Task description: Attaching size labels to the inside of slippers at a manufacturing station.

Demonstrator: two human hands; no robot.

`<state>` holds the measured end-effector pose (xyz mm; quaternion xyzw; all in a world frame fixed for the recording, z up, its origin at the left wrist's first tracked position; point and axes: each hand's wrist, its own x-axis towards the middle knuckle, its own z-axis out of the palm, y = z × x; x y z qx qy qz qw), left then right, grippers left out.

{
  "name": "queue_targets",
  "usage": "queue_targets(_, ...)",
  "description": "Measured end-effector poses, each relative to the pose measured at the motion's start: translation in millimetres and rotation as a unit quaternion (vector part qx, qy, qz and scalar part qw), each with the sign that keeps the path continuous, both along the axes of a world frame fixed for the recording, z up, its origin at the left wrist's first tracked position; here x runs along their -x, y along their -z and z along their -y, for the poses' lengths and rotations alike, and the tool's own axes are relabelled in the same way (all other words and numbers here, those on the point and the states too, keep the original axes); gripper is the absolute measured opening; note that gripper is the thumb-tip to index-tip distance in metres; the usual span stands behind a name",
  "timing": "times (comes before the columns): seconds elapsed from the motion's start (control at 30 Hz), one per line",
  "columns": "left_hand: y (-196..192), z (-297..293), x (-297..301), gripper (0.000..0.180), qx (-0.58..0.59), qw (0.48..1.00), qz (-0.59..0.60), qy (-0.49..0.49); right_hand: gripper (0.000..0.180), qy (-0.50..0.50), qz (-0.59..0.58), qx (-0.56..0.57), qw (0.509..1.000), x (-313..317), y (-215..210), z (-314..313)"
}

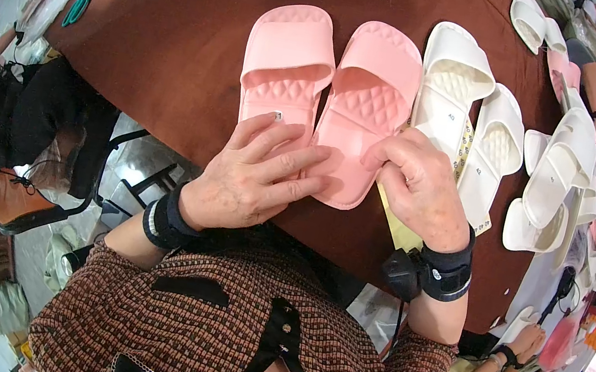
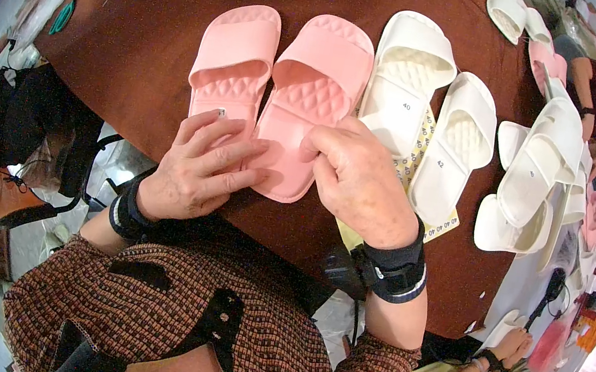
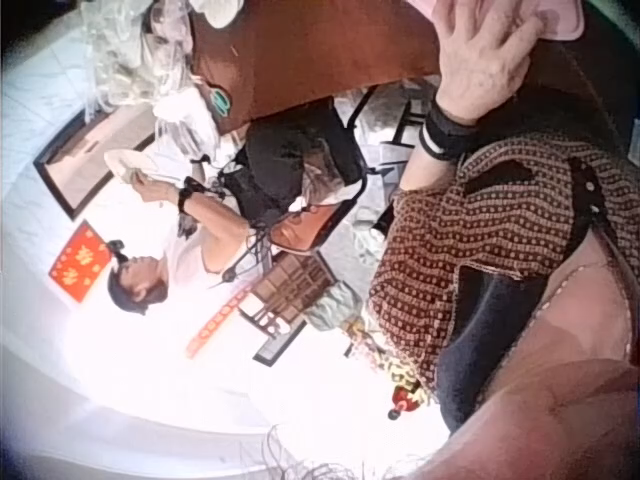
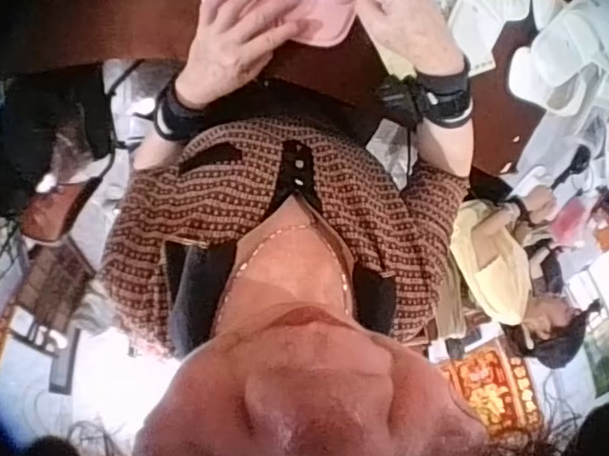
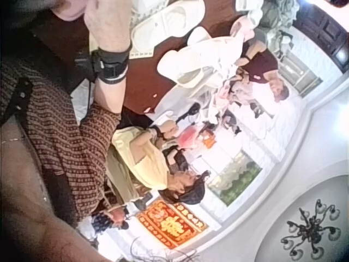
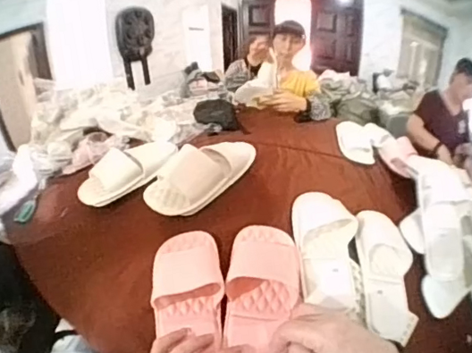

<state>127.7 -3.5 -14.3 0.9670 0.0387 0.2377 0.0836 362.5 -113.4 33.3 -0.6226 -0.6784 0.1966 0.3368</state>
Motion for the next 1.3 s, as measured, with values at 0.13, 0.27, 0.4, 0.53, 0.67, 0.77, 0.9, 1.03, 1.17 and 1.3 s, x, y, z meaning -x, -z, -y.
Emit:
queue_targets(0.13,0.0,0.1,0.0,0.051,0.0,1.0,0.0,0.0,0.01,0.017,-0.033,0.031,0.999,-2.2,0.4,1.7)
queue_targets(0.27,-0.4,0.4,0.5,0.051,0.004,1.0,-0.005,-0.002,0.011,0.014,-0.061,0.016,0.998,-1.4,5.3,-1.0)
queue_targets(0.4,-0.7,1.5,0.5,0.058,0.013,1.0,-0.01,-0.001,0.012,0.023,-0.036,0.009,0.999,0.3,8.6,-2.3)
queue_targets(0.53,-2.0,1.0,0.6,0.052,0.005,1.0,-0.012,-0.001,0.011,0.046,-0.105,0.028,0.993,-3.6,6.2,-2.1)
queue_targets(0.67,-2.9,1.2,-0.3,0.052,0.002,1.0,-0.009,-0.005,0.01,0.067,-0.087,0.006,0.994,-6.4,5.1,-1.2)
queue_targets(0.77,-3.2,1.3,-1.5,0.052,-0.004,1.0,-0.005,-0.007,0.011,0.074,-0.068,0.017,0.995,-5.8,7.3,-1.2)
queue_targets(0.9,-3.9,2.1,-1.2,0.054,-0.006,1.0,-0.01,-0.012,0.013,0.061,0.02,0.046,0.997,-4.5,10.8,-0.9)
queue_targets(1.03,-4.6,2.0,-1.6,0.055,-0.004,1.0,-0.011,-0.012,0.013,0.054,0.068,0.034,0.996,-1.0,12.9,-0.3)
queue_targets(1.17,-5.3,2.3,-3.0,0.054,-0.007,1.0,-0.009,-0.012,0.012,0.063,0.091,0.022,0.994,0.6,13.5,1.2)
queue_targets(1.3,-5.4,3.6,-3.1,0.053,0.009,1.0,-0.005,-0.009,0.012,0.065,0.038,0.043,0.996,-3.4,14.3,1.0)
